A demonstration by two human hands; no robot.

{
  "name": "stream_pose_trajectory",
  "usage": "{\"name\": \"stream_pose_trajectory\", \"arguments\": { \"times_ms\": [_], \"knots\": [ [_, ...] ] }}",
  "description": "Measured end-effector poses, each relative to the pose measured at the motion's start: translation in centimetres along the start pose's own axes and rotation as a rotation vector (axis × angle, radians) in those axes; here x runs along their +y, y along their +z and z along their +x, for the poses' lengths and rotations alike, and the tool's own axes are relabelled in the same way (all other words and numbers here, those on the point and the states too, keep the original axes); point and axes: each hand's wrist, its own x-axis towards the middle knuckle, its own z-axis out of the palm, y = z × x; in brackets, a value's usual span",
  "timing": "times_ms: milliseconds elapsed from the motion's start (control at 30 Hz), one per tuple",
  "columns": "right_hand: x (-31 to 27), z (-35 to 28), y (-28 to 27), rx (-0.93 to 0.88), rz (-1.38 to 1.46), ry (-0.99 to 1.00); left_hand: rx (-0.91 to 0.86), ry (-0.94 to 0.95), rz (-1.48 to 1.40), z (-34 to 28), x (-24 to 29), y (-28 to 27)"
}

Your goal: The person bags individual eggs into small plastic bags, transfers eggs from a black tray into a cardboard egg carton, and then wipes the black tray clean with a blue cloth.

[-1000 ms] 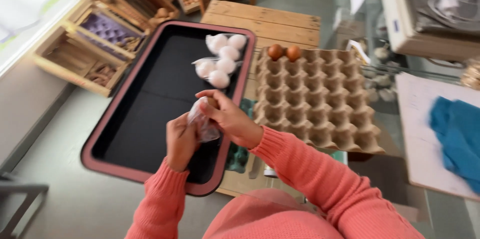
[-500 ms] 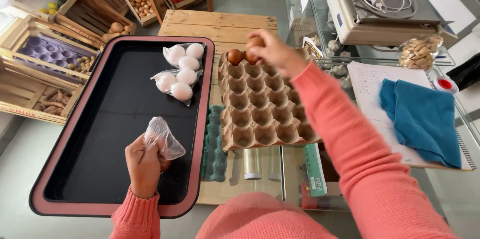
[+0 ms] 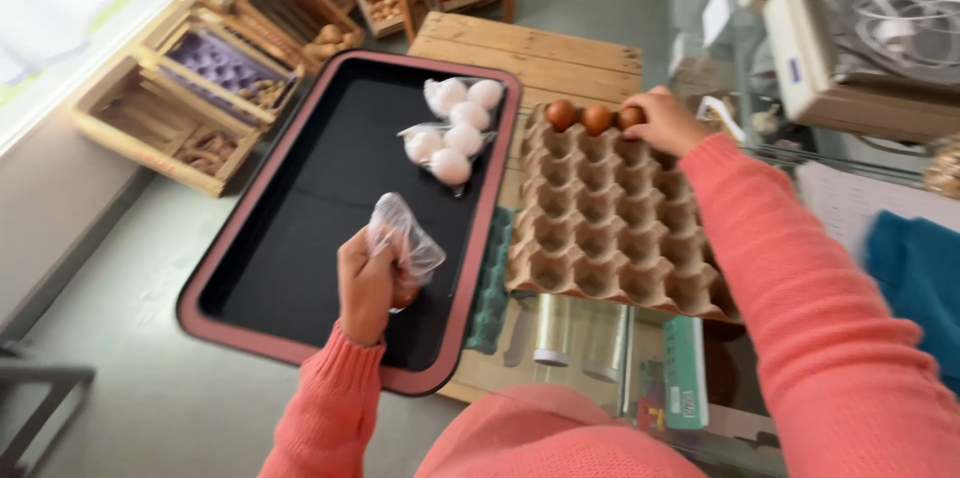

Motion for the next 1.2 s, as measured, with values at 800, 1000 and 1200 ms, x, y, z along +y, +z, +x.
{"name": "stream_pose_trajectory", "arguments": {
  "times_ms": [800,1000,1200],
  "knots": [
    [-31.6,-15.2,1.9,-0.594,1.317,0.057,-0.124,-0.226,-0.686,0.0,1.8,-0.4],
    [-32.4,-15.9,2.0,-0.355,1.389,-0.002,-0.081,-0.281,-0.648,-1.6,1.0,1.0],
    [-31.8,-16.6,1.9,-0.021,1.021,-0.214,-0.101,-0.160,-0.662,-2.8,3.1,2.0]
  ]
}}
